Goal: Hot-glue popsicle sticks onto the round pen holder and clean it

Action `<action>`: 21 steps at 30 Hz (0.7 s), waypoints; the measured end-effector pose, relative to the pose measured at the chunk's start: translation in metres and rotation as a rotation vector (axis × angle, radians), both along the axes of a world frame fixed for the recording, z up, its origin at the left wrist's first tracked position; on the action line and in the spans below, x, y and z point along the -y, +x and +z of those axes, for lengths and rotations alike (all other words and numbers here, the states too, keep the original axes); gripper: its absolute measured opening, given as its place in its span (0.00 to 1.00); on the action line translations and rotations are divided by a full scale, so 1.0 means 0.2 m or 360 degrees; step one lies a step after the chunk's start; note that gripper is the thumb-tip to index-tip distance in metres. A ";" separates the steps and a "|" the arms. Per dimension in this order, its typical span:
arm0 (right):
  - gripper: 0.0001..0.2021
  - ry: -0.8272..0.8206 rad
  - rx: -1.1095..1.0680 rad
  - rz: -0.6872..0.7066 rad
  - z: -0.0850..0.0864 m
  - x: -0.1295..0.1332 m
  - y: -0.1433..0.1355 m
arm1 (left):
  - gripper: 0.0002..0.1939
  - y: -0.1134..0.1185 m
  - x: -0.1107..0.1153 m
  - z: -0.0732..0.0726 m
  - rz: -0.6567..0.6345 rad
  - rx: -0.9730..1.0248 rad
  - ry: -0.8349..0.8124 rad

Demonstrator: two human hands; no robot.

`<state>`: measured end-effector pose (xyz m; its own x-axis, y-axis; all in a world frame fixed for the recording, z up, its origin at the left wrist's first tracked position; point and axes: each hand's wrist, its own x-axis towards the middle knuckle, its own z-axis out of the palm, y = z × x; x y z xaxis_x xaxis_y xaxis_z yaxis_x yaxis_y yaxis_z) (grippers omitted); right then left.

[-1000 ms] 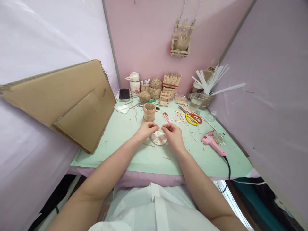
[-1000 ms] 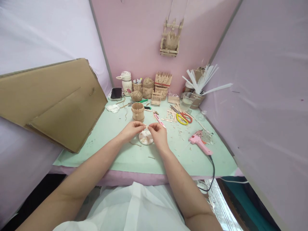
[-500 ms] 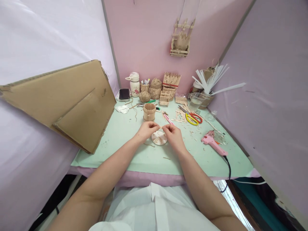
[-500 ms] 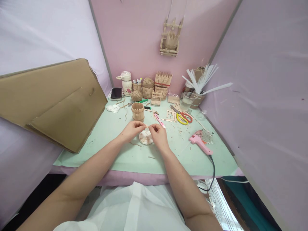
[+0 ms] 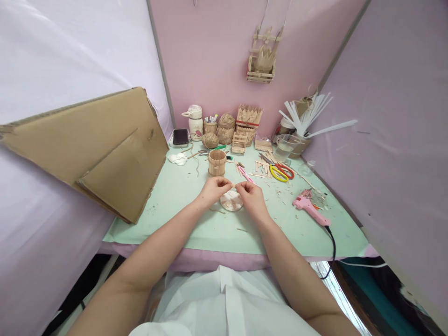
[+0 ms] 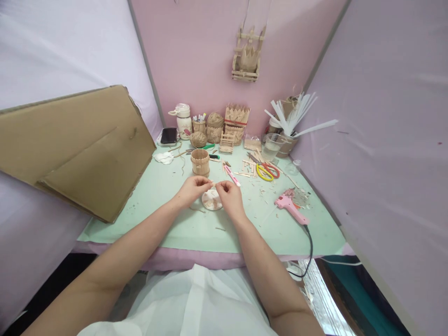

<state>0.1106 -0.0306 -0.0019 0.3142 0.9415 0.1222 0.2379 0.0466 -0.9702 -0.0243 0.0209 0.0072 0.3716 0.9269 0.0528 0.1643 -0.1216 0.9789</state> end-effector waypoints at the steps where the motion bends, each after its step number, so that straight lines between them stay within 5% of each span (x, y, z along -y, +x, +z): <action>1: 0.10 -0.0001 0.0006 -0.0004 0.00 0.00 0.00 | 0.12 0.00 0.00 0.00 0.0010 -0.0004 0.0009; 21: 0.10 0.0031 0.0029 0.0008 -0.03 -0.01 0.00 | 0.10 0.01 0.01 -0.01 0.0020 0.0023 -0.0075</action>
